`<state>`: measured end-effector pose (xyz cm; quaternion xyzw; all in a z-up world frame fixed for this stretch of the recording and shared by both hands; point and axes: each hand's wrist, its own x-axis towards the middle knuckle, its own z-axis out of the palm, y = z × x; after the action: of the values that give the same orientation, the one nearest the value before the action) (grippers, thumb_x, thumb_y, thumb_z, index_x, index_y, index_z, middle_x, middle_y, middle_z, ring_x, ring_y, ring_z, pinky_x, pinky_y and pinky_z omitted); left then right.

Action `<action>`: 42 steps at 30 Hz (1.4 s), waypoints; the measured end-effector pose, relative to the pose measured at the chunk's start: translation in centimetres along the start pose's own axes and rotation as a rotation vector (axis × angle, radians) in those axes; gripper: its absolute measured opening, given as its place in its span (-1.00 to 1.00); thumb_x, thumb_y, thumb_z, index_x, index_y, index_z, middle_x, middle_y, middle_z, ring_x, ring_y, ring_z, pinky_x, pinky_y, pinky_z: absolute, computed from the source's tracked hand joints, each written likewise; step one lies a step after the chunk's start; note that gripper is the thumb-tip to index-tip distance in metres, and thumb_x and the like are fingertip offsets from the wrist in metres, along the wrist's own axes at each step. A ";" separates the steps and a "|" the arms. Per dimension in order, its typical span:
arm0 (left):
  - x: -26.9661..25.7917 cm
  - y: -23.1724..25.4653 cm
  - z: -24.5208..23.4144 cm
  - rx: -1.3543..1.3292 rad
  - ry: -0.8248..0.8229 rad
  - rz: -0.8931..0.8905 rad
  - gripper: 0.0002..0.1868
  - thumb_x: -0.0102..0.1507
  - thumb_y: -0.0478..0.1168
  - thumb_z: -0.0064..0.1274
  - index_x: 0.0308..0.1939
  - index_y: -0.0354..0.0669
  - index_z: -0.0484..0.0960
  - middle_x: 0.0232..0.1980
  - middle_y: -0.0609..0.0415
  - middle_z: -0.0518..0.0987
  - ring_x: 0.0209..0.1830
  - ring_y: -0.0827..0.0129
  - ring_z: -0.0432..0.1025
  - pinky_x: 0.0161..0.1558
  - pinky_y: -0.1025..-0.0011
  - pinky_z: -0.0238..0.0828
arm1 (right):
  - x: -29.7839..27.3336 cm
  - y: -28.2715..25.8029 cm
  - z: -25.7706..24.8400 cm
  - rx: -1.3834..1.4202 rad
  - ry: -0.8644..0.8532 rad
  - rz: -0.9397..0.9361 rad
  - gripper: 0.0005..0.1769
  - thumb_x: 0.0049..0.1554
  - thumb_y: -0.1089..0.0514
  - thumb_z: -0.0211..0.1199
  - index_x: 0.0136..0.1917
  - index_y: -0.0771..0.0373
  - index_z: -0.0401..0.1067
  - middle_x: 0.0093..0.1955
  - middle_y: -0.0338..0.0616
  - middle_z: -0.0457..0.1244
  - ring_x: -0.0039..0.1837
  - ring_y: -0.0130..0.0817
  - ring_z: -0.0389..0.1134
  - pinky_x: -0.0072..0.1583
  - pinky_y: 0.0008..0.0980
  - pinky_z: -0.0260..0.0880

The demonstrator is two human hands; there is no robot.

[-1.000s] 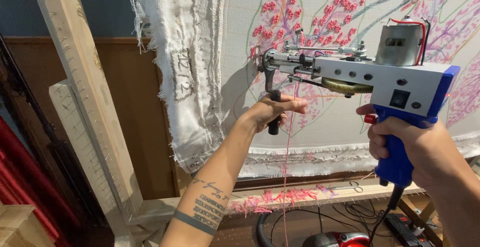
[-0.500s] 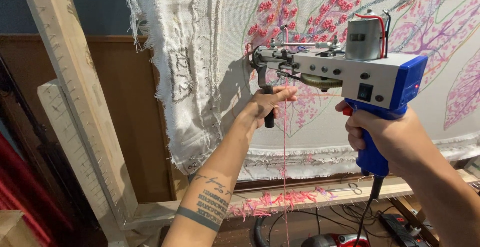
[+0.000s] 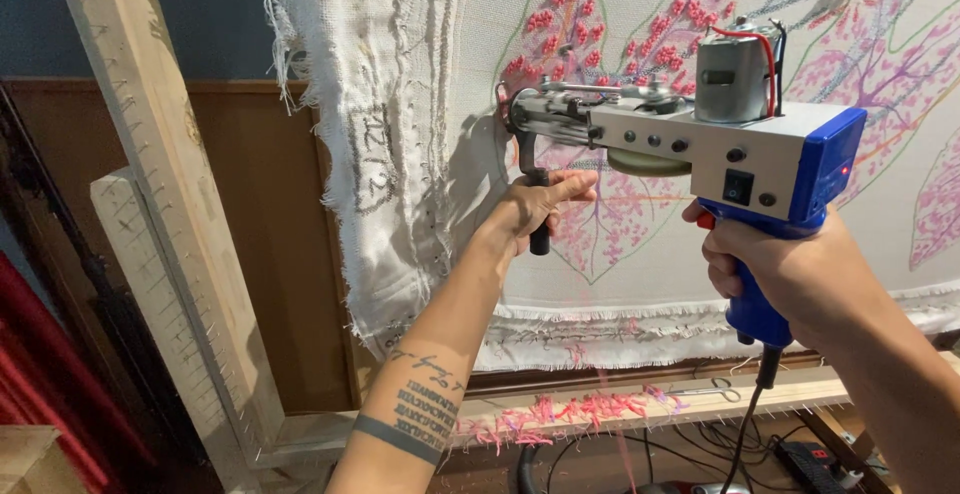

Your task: Using a tufting gun to apply yarn to a stretched fabric pattern on a frame.

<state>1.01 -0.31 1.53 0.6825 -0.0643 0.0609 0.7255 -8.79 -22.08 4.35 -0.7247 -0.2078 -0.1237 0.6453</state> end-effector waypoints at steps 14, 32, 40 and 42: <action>-2.4 -0.1 1.9 -0.017 -0.355 0.112 -0.52 0.00 -0.07 0.12 -0.07 -0.26 0.56 -0.29 0.00 0.60 -0.50 0.58 0.38 -0.66 0.70 0.17 | -2.7 1.8 -5.2 0.098 0.031 -0.008 -0.51 -0.19 0.52 -0.12 0.04 0.47 0.32 -0.49 0.03 0.02 -0.52 -0.28 -0.03 -0.48 -0.39 -0.09; -3.4 0.4 3.1 0.155 -0.492 0.128 -0.59 -0.02 -0.08 0.16 -0.14 -0.15 0.60 -0.28 0.04 0.60 -0.51 0.49 0.41 -0.58 0.66 0.19 | -4.5 9.7 -8.0 0.370 -0.005 -0.124 -0.38 -0.26 0.46 -0.15 0.13 0.51 0.24 -0.50 0.00 0.03 -0.50 -0.34 -0.03 -0.40 -0.41 -0.04; -3.7 0.9 3.5 0.431 -0.223 0.115 -0.41 -0.17 0.14 0.07 -0.13 -0.02 0.59 -0.17 0.00 0.63 -0.53 0.39 0.49 -0.56 0.60 0.20 | -4.8 12.3 -6.4 0.507 -0.021 -0.179 -0.44 -0.21 0.36 -0.16 0.11 0.50 0.22 -0.58 -0.15 -0.02 -0.49 -0.39 -0.01 -0.36 -0.38 -0.04; -1.5 -0.7 2.6 0.316 -0.319 0.370 -0.65 0.06 0.02 0.05 -0.19 -0.09 0.58 -0.35 0.02 0.59 -0.47 0.45 0.42 -0.36 0.48 0.51 | -4.5 13.9 -6.7 0.657 -0.098 -0.193 -0.46 -0.18 0.30 -0.07 0.11 0.46 0.22 -0.54 -0.17 0.02 -0.46 -0.42 0.04 -0.32 -0.40 0.02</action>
<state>-0.38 -2.94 0.68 0.7646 -0.2907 0.0936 0.5675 -5.79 -30.49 -9.07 -0.4603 -0.3349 -0.0755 0.8187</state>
